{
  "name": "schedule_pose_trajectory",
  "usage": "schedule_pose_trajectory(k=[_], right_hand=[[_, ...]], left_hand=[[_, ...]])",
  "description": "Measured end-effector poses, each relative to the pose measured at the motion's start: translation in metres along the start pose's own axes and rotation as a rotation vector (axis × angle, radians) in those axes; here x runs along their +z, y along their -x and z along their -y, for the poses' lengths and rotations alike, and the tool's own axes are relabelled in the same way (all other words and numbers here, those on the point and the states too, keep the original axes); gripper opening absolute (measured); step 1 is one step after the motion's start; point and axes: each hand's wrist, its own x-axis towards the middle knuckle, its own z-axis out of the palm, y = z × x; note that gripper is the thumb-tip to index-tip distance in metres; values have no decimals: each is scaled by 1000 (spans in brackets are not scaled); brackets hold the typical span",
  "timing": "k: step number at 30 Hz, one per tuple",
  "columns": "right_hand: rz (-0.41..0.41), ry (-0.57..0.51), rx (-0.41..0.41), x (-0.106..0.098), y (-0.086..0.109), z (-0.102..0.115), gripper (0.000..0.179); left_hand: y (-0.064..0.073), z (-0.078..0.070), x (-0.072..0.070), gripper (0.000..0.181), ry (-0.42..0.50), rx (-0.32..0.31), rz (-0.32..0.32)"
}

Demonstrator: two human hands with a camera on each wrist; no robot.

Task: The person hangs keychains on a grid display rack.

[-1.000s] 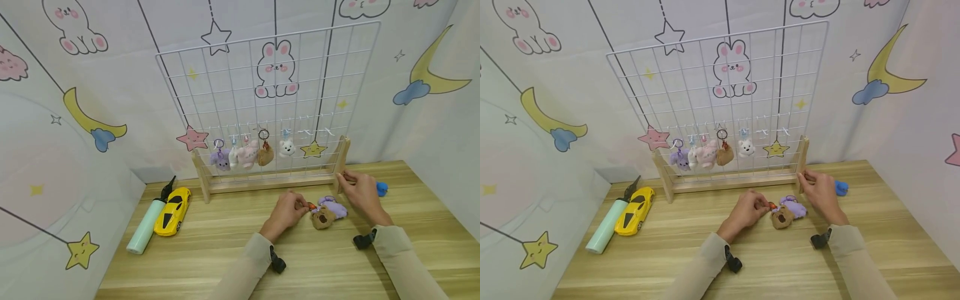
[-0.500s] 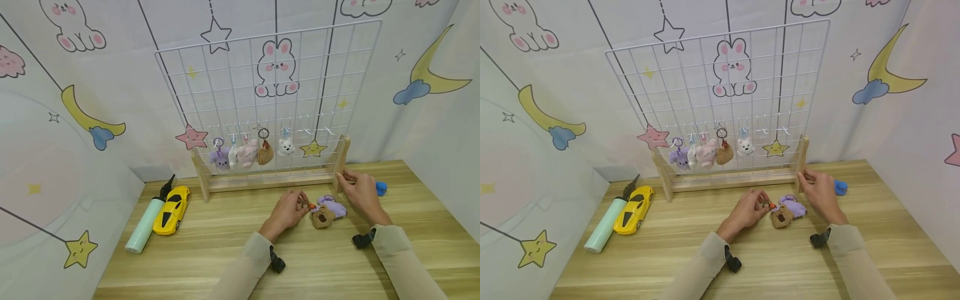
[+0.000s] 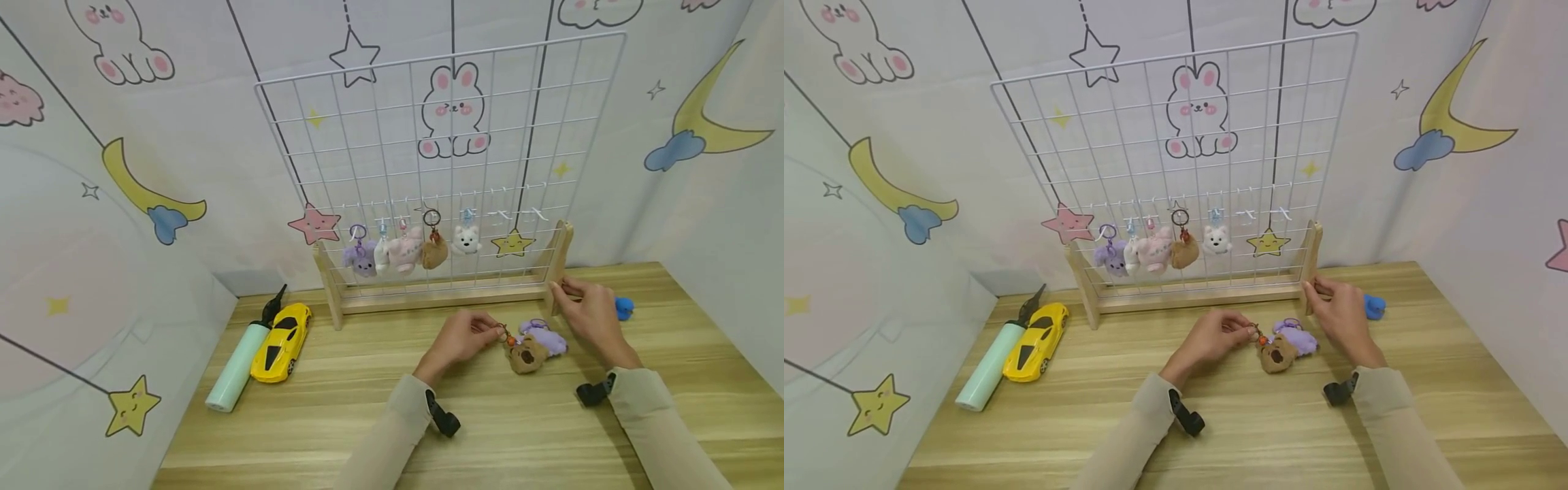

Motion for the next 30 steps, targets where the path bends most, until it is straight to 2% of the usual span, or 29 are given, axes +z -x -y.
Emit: schedule_pose_trajectory(k=[6, 9, 14, 18, 24, 27, 30], right_hand=[[-14, 5, -9, 0, 0, -1, 45], [-20, 5, -9, 0, 0, -1, 44], [-15, 7, -7, -1, 0, -1, 44], [-16, 1, -14, -1, 0, -3, 45], [-13, -12, -20, 1, -2, -5, 44], [-1, -19, -8, 0, -2, -4, 47], [3, -18, 1, 0, -2, -3, 49]], left_hand=[[-1, -6, -6, 19, 191, 56, -67], [-2, -11, -8, 16, 253, 80, -94], [-1, -23, -11, 16, 354, 55, -108], [-2, -36, -13, 18, 529, 38, -103], [-3, -55, -17, 23, 744, 86, -112], [-5, -65, -18, 25, 871, 110, -133], [-7, -76, -16, 26, 997, 126, -181]])
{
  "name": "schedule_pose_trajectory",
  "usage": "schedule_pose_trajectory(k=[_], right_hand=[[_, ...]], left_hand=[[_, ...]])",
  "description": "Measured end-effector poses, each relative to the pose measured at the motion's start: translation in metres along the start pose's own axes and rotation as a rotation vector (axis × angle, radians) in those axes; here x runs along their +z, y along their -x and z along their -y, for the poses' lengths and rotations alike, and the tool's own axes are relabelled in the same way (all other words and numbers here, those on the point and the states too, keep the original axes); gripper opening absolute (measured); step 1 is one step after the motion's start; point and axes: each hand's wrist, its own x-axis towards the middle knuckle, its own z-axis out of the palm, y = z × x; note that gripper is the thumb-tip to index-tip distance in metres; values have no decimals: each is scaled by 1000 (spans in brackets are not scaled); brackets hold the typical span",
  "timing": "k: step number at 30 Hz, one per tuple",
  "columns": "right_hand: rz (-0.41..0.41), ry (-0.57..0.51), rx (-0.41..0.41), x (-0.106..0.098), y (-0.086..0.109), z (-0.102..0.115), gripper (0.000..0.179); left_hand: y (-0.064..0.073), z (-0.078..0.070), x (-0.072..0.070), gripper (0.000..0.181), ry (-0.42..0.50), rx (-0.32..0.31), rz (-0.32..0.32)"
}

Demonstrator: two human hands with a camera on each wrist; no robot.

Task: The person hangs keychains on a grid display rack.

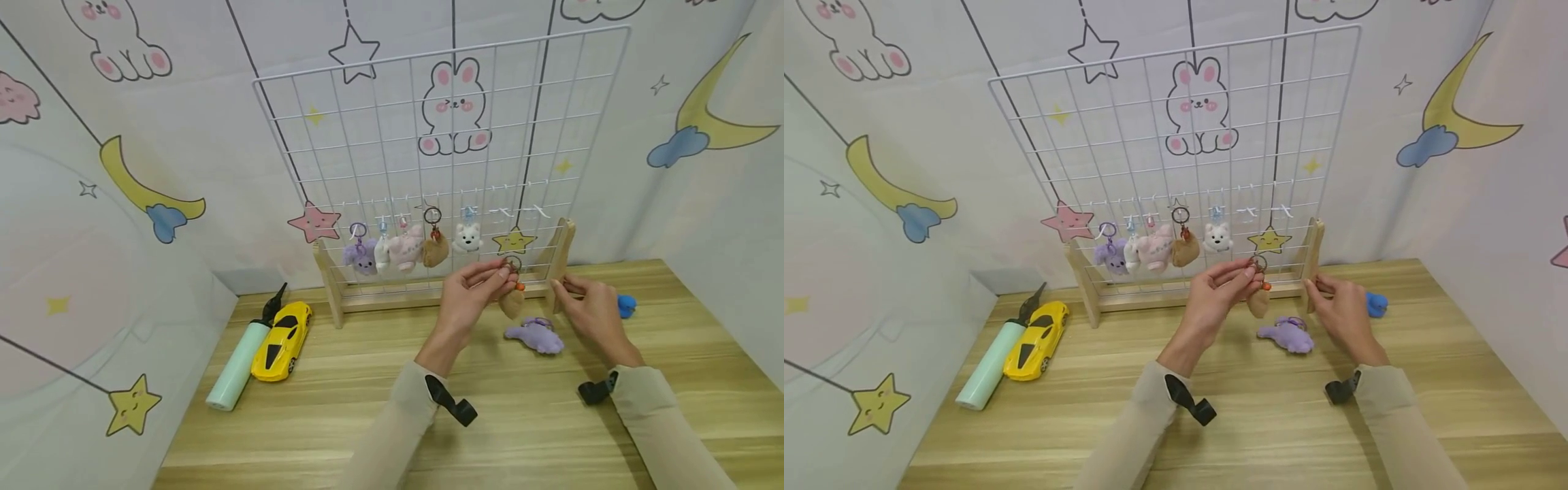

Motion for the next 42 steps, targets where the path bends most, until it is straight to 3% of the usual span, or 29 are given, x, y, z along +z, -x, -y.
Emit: schedule_pose_trajectory(k=[6, 12, 19, 31, 42], right_hand=[[-26, 14, -10, -1, 0, 2, 43], [-35, 21, -16, 1, 1, 2, 44], [-42, 16, -25, 3, 1, 2, 45], [-38, 17, -27, 4, 1, -1, 44], [-33, 15, -35, 1, 1, 0, 46]], left_hand=[[-7, -3, 19, 26, 206, 77, -64], [-11, -9, 28, 27, 278, 134, -69], [-17, -14, 34, 26, 288, 176, -56], [-26, -18, 37, 25, 300, 196, -108], [-26, -17, 40, 22, 245, 225, -48]])
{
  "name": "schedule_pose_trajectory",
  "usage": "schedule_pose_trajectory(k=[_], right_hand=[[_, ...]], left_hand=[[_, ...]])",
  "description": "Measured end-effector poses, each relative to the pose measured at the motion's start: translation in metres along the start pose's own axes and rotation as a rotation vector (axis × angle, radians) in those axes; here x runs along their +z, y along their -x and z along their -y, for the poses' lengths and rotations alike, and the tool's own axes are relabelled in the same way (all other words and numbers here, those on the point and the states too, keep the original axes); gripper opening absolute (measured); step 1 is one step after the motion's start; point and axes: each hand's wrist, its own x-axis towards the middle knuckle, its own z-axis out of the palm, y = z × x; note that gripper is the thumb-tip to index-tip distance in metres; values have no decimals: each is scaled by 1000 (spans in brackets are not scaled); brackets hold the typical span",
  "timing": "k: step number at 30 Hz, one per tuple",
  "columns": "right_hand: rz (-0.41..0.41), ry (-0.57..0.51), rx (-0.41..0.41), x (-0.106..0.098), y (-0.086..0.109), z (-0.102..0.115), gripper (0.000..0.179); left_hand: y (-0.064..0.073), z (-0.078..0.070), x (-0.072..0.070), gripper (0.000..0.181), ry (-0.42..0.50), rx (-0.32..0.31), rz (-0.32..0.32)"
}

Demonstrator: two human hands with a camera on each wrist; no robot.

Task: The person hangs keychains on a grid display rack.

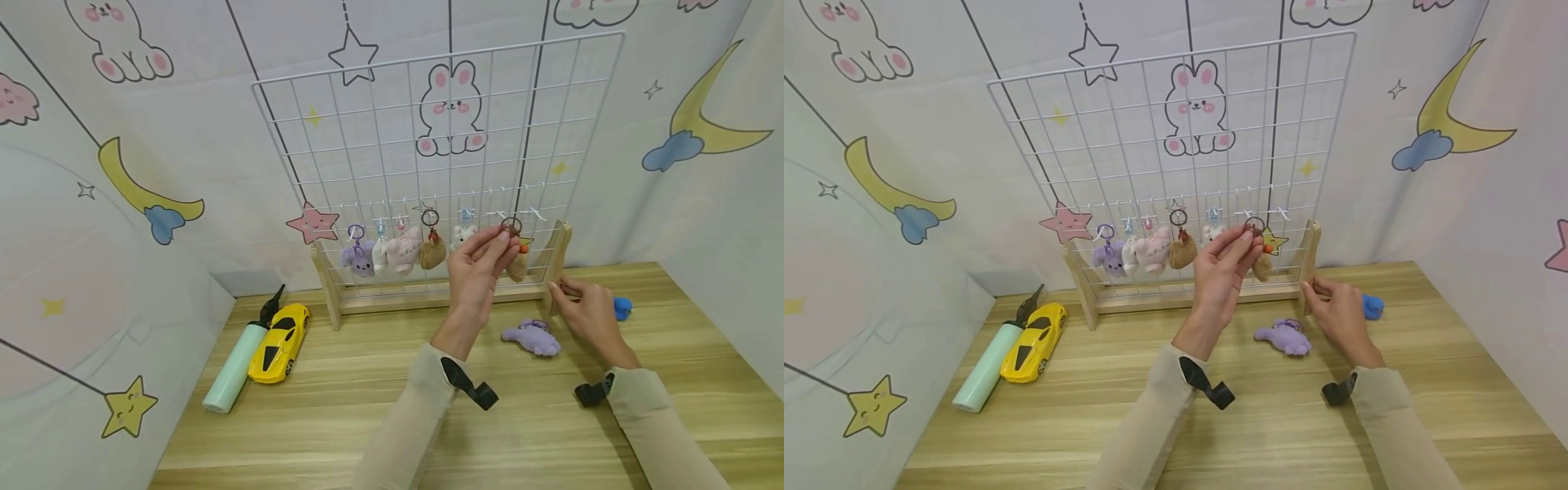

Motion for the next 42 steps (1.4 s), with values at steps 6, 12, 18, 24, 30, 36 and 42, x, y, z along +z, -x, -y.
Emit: schedule_pose_trajectory(k=[6, 12, 18, 24, 30, 36, 42], right_hand=[[3, 3, -8, 0, 1, -3, 45], [13, -4, 5, 0, 4, -3, 47], [10, -11, 5, -3, 4, -1, 45], [17, -12, 15, -4, 3, -1, 47], [6, -11, 8, -4, 1, -1, 48], [10, -18, 5, -2, -1, -1, 48], [29, -25, 31, -2, -1, 2, 47]], left_hand=[[1, 2, 3, 24, -21, 9, -26], [1, 3, -1, 28, -19, -24, -102], [4, 6, -11, 26, -34, -59, -150], [9, 17, -24, 24, -63, -93, -174], [18, 41, -41, 20, -274, -163, -128], [34, 66, -59, 17, -887, -190, 31], [41, 75, -66, 26, -1277, -151, 256]])
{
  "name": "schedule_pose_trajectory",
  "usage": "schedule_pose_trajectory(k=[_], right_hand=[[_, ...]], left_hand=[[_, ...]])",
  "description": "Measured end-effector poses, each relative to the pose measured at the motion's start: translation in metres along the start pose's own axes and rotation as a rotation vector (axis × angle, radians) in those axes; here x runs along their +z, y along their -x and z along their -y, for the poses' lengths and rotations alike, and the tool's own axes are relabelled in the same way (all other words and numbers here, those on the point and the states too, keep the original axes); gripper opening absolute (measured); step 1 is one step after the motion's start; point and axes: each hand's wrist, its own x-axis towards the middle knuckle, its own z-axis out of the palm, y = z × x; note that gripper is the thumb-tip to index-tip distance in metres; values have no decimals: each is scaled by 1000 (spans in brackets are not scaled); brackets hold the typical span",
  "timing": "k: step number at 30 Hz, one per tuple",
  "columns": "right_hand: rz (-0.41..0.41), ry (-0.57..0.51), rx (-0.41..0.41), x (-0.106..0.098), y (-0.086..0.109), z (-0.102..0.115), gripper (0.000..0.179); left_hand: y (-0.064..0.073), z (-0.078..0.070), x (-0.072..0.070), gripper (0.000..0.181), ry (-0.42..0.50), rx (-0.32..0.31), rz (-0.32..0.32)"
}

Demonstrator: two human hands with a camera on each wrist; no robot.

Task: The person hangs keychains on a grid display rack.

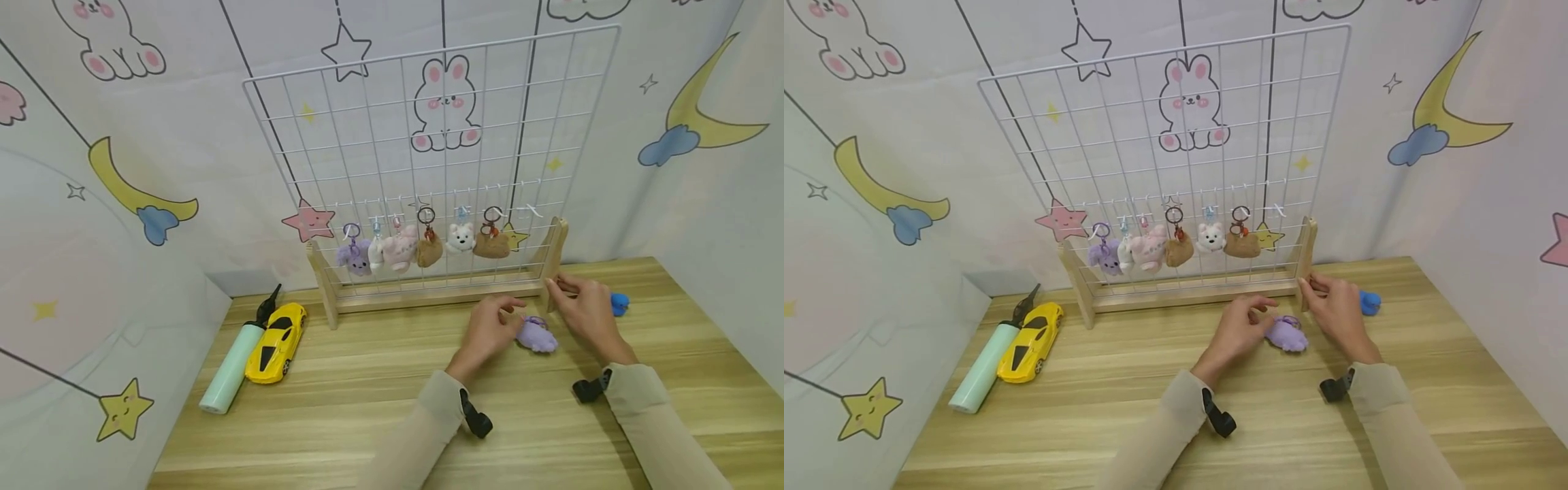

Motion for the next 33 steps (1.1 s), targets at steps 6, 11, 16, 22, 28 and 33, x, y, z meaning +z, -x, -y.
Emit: schedule_pose_trajectory(k=[6, 11, 16, 22, 28, 33], right_hand=[[0, -9, -9, -1, 1, 0, 47], [-16, 13, -10, 0, 2, -1, 46], [-18, 10, -13, 1, 1, -1, 46], [-11, 1, -16, 0, 0, 0, 49], [-14, 1, -21, 1, 0, -1, 47], [-20, 10, -22, 2, 0, 0, 45]], left_hand=[[4, -1, 3, 32, -267, 41, 128], [6, 0, 1, 21, -240, 28, 138], [4, 6, -1, 13, -142, 20, 120], [3, 16, 1, 7, -1, 10, 63], [5, 20, 2, 21, 93, -29, 2], [4, 23, 2, 37, 112, -52, -40]])
